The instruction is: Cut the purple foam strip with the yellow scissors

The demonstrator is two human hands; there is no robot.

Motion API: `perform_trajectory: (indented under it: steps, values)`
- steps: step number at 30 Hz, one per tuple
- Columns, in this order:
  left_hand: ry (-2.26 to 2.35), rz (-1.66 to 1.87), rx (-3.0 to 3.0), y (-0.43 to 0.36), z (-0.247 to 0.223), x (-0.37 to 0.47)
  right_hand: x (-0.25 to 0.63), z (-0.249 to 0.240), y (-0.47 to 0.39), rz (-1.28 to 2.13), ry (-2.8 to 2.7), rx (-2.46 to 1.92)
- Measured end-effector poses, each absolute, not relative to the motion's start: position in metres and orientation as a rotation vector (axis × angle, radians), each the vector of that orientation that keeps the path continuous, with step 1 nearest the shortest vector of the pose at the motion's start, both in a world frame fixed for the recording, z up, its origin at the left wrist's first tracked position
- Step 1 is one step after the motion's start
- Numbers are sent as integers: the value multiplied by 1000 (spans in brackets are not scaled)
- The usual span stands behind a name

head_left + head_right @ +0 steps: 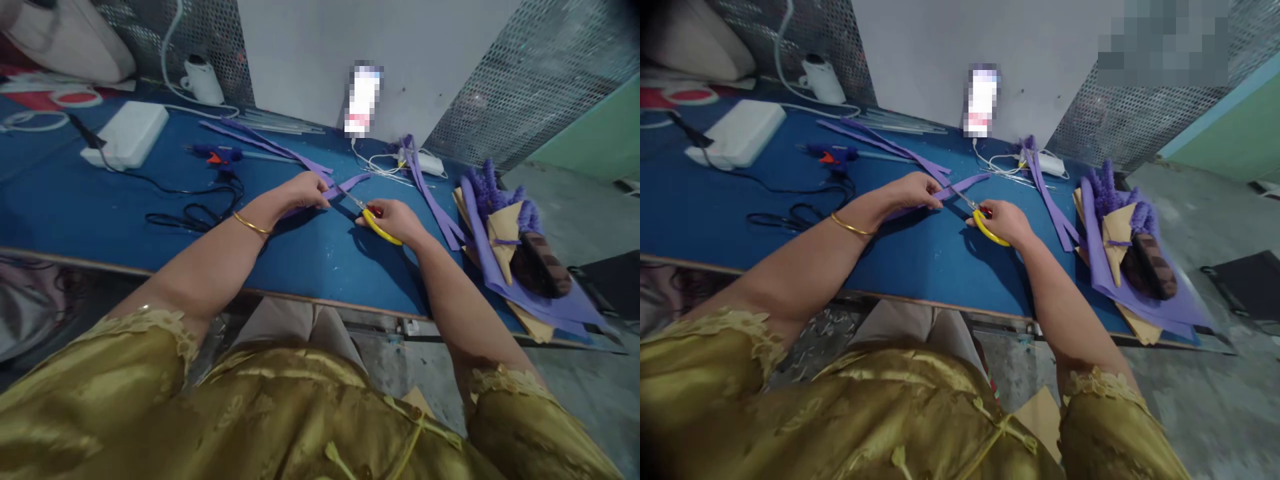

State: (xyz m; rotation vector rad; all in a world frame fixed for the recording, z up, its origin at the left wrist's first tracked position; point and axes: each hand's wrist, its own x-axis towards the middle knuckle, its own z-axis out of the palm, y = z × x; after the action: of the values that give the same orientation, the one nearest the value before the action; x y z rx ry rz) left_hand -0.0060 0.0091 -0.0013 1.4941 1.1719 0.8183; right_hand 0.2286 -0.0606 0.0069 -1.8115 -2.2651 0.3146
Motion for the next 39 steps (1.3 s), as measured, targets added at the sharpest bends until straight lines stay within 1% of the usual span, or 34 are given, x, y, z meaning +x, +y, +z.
perform_trajectory:
  steps: [2,4,10,12,16,19,24,28,39]
  values:
    - [1173,710,1597,9,-3,-9,230,7,-61,326,-2275,-1805]
    - [1127,697,1559,10,-3,-13,230,8,-63,309,-2267,-1813]
    - [1071,829,1391,10,-9,-19,240,7,-75,261,-2280,-1749]
    - [1115,924,1371,9,-12,-16,249,4,-77,184,-2244,-1730]
    - [1110,1067,1364,11,-17,-13,273,-4,-72,-6,-2080,-1816]
    - [1049,1112,1344,14,-18,-15,285,-8,-67,-51,-1985,-1905]
    - [1046,1156,1382,14,-20,-18,288,-10,-65,-70,-1996,-2019]
    - [974,1157,1354,13,-23,-23,285,-8,-64,-18,-2022,-2069]
    - [929,1181,1340,15,-26,-31,288,-13,-59,-22,-2073,-2045]
